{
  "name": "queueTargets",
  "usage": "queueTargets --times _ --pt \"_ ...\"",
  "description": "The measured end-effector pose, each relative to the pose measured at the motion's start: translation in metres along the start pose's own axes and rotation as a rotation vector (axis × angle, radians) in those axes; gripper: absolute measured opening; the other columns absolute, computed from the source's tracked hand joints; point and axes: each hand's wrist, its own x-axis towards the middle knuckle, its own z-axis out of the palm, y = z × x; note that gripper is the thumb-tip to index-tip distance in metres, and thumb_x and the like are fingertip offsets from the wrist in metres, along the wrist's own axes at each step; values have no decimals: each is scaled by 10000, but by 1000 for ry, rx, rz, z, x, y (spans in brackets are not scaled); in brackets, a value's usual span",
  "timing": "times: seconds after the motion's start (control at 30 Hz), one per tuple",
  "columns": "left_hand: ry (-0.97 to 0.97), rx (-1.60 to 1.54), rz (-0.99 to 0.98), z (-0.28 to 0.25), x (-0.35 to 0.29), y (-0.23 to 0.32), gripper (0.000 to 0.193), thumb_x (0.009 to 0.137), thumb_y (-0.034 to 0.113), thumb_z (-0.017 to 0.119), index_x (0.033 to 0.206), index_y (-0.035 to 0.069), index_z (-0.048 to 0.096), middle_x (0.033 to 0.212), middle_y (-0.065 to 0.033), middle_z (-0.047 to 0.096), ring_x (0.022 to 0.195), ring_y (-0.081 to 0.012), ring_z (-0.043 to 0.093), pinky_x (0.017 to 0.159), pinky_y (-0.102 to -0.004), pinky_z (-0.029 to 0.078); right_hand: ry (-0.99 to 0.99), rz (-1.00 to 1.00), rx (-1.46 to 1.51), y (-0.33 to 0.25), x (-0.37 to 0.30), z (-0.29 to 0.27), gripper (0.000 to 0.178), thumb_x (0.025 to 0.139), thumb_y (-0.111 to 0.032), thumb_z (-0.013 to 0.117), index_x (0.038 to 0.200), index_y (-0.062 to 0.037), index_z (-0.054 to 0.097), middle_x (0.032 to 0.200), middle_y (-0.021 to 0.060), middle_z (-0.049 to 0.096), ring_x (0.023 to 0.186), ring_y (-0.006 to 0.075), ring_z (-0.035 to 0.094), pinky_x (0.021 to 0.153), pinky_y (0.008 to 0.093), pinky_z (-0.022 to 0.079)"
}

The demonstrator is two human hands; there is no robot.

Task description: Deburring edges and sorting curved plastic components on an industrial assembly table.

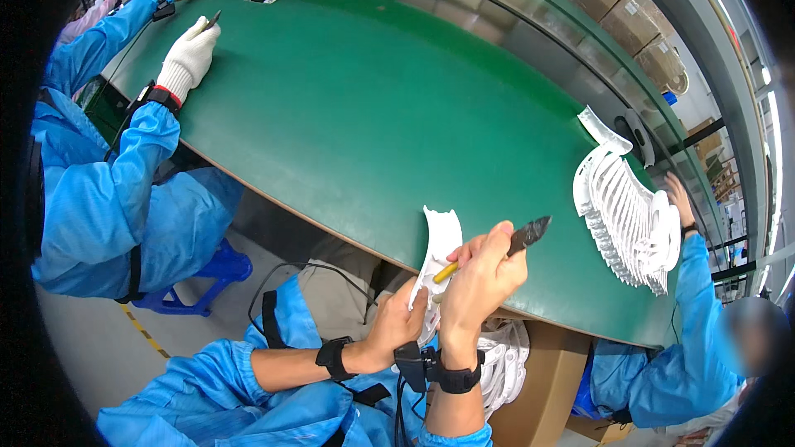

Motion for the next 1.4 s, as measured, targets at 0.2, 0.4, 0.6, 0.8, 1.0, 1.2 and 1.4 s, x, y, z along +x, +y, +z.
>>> queueTargets --times 0.2,0.4,0.6,0.8,1.0,1.2,1.4 --pt "-79 -45 30 -1 -2 3 156 919 129 436 892 -19 478 703 -267 543 701 -464 533 533 -434 416 -220 -118 -111 -1 33 6 305 952 -194 434 681 -61 395 503 -25 350 413 63 334 421 242 383" --pt "-93 -133 -195 -2 0 9 172 930 131 419 904 -23 491 633 -216 558 635 -394 593 528 -419 428 -208 -334 131 -1 -8 -17 327 973 -214 364 686 -62 320 517 6 334 469 94 340 475 283 408" --pt "-34 -28 -27 -4 1 11 167 924 119 424 921 -32 498 638 -220 570 634 -386 599 529 -412 437 -102 -401 134 9 -22 -23 357 960 -218 350 642 -73 277 515 12 282 457 114 320 461 287 374" --pt "-70 29 -21 -4 3 3 238 935 142 418 1074 -14 533 649 -184 570 564 -303 607 513 -356 435 -131 -388 76 18 -20 -22 336 965 -200 345 659 -66 306 521 31 338 467 128 368 474 300 414" --pt "-77 -85 -84 -5 0 11 179 930 116 416 946 -36 509 626 -218 572 624 -359 620 508 -386 444 -72 -406 197 5 -28 -18 353 952 -198 372 637 -76 273 515 15 295 452 116 321 452 287 380" --pt "-51 8 11 -6 3 12 202 938 128 404 988 -29 521 635 -205 585 619 -347 626 510 -386 451 -92 -391 145 12 -25 -19 355 956 -205 351 632 -78 280 516 15 300 453 114 307 451 295 379" --pt "-60 32 14 -8 0 10 221 942 134 395 1019 -28 524 643 -192 598 604 -304 643 508 -373 464 -82 -377 125 17 -24 -21 338 954 -202 369 654 -77 277 506 10 293 448 108 302 441 279 369"
